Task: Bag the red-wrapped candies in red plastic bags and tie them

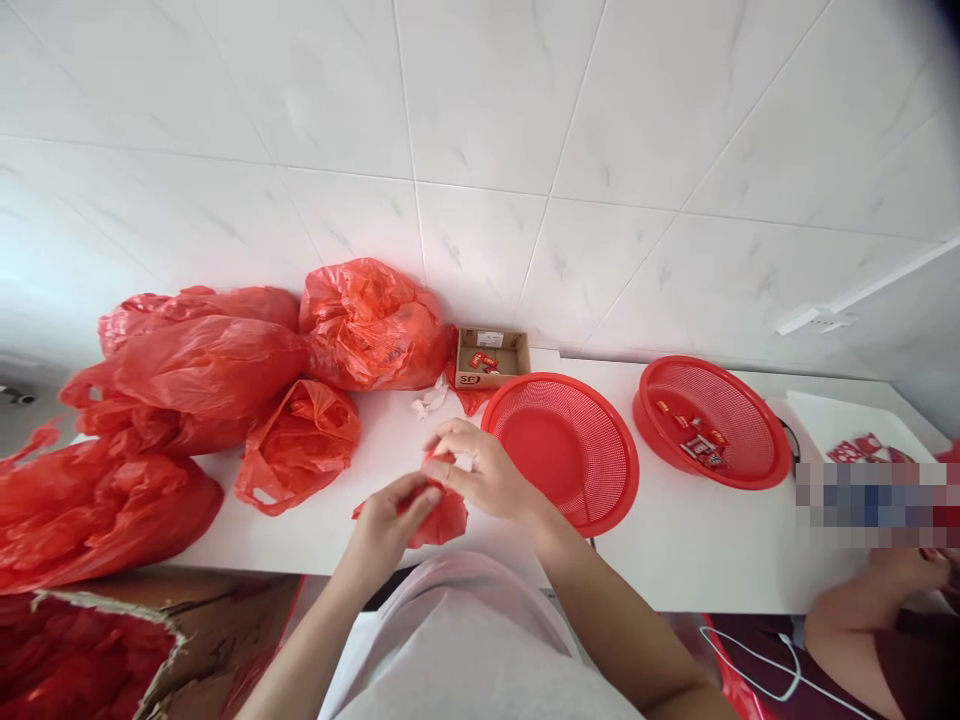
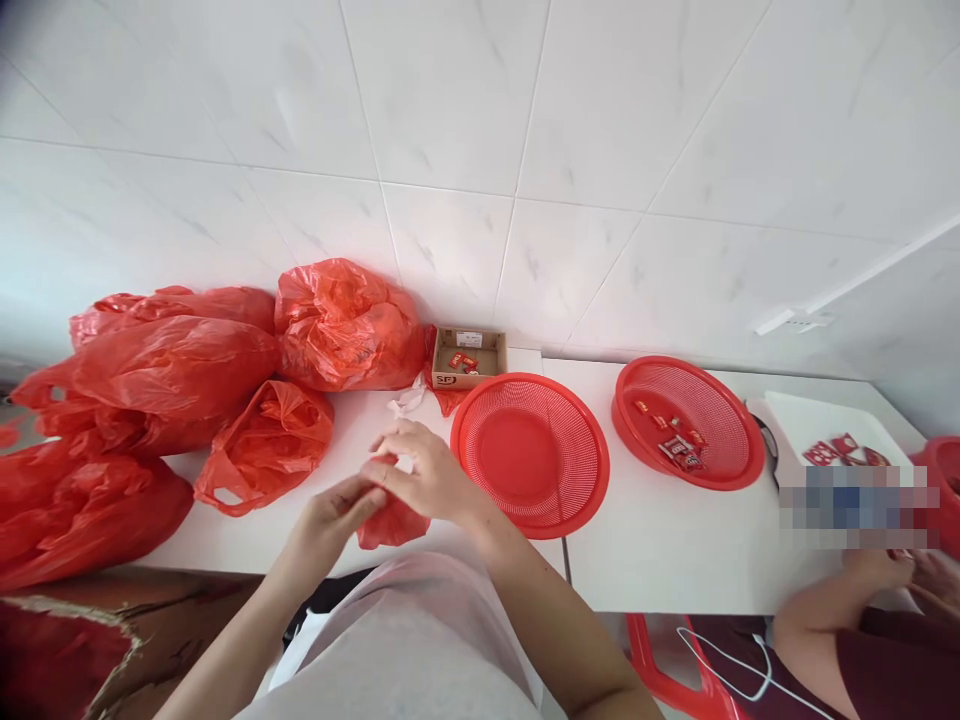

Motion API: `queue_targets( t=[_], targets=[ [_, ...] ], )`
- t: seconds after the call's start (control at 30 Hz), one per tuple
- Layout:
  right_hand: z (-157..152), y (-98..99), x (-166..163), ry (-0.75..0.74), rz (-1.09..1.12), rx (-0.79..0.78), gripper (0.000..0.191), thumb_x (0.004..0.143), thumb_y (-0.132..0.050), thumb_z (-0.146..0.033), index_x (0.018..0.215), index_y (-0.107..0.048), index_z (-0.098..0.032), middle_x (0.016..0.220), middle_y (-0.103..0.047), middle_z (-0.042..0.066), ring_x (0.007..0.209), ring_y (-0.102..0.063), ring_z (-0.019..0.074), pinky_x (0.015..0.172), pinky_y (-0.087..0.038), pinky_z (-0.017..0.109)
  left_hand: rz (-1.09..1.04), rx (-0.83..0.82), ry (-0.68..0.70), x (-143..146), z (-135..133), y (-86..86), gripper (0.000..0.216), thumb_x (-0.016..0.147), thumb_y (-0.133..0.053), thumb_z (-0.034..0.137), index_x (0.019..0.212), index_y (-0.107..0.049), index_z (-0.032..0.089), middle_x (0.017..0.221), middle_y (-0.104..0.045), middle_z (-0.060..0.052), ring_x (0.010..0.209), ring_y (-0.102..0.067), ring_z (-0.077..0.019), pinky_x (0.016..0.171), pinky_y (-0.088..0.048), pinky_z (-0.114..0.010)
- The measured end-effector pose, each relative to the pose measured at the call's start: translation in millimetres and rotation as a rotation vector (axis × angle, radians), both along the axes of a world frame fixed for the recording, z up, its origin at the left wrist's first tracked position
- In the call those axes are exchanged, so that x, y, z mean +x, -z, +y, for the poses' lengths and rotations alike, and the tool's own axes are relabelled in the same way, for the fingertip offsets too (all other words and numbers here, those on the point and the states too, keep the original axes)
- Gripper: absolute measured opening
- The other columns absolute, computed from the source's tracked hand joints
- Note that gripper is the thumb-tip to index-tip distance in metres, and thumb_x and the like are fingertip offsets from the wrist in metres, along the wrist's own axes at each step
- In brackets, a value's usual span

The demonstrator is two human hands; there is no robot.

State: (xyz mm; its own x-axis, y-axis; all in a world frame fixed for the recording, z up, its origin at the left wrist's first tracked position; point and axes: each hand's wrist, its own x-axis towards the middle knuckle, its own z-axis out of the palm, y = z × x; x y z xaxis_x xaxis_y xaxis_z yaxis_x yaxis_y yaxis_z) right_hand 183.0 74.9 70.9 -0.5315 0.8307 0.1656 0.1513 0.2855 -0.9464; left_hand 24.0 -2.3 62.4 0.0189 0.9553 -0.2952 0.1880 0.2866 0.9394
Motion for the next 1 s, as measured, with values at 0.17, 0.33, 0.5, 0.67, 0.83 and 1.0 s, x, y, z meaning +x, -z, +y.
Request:
queue_targets(
  t=[0.17,0.33,0.5,0.67,0.83,1.0],
  targets=[
    [-5.0,5.4,-4.5,-0.01,-0.093,0.014,0.018,0.095,-0.051,-0.037,0.097,-0.063,-0.023,0.112,-0.063,0.005,0.107,-0.058,0.0184,0.092,-0.043,0.033,-0.054,-0.042,0.112,5.1,3.9,2.3,0.04,0.083,-0.062,0.051,0.072,-0.07,0.014,0.06,-0.06,-0.001,0.061,-0.053,-0.0141,0.062,-0.043,-0.026],
    [-10.9,19.1,0.3,0.089,-0.185,-0.115,0.025,0.099,-0.038,-0.039,0.118,-0.048,-0.025,0.066,-0.056,-0.004,0.064,-0.058,0.0161,0.066,-0.042,0.028,-0.244,-0.06,-0.093,5.8,3.5,15.5,0.043,0.084,-0.061,0.052,0.098,-0.075,0.014,0.073,-0.069,-0.005,0.077,-0.063,-0.0197,0.075,-0.05,-0.031],
    [-22.0,3.2,-4.4,0.283,-0.07,-0.082,0.019,0.095,-0.046,-0.038,0.108,-0.045,-0.025,0.056,-0.043,-0.008,0.051,-0.048,0.014,0.057,-0.037,0.025,-0.252,0.005,-0.136,9.1,6.3,16.7,0.043,0.086,-0.06,0.049,0.113,-0.072,0.018,0.095,-0.074,-0.008,0.098,-0.066,-0.0251,0.09,-0.05,-0.037],
    [-34.0,10.4,-5.7,0.278,0.006,-0.143,0.014,0.094,-0.047,-0.034,0.103,-0.044,-0.024,0.055,-0.038,-0.01,0.049,-0.041,0.0118,0.052,-0.032,0.023,-0.134,0.168,-0.123,-6.4,11.1,14.1,0.02,0.075,-0.075,0.037,0.087,-0.076,0.02,0.093,-0.073,-0.006,0.09,-0.067,-0.0216,0.084,-0.052,-0.033],
    [-35.1,20.8,-6.6,0.306,-0.044,-0.003,0.016,0.086,-0.055,-0.02,0.103,-0.055,-0.023,0.081,-0.06,-0.001,0.074,-0.057,0.0145,0.067,-0.046,0.027,-0.236,0.28,-0.074,-15.4,10.5,11.2,0.014,0.072,-0.077,0.025,0.075,-0.066,0.018,0.082,-0.07,-0.003,0.075,-0.067,-0.0164,0.072,-0.055,-0.028],
    [-33.2,8.5,-7.9,0.142,-0.006,-0.002,0.022,0.086,-0.052,-0.013,0.102,-0.062,-0.024,0.103,-0.067,0.003,0.099,-0.061,0.0169,0.088,-0.048,0.032,-0.046,0.319,0.031,-20.6,12.9,6.2,0.013,0.072,-0.071,0.016,0.081,-0.061,0.019,0.083,-0.07,-0.003,0.075,-0.068,-0.0168,0.07,-0.057,-0.028]
  ],
)
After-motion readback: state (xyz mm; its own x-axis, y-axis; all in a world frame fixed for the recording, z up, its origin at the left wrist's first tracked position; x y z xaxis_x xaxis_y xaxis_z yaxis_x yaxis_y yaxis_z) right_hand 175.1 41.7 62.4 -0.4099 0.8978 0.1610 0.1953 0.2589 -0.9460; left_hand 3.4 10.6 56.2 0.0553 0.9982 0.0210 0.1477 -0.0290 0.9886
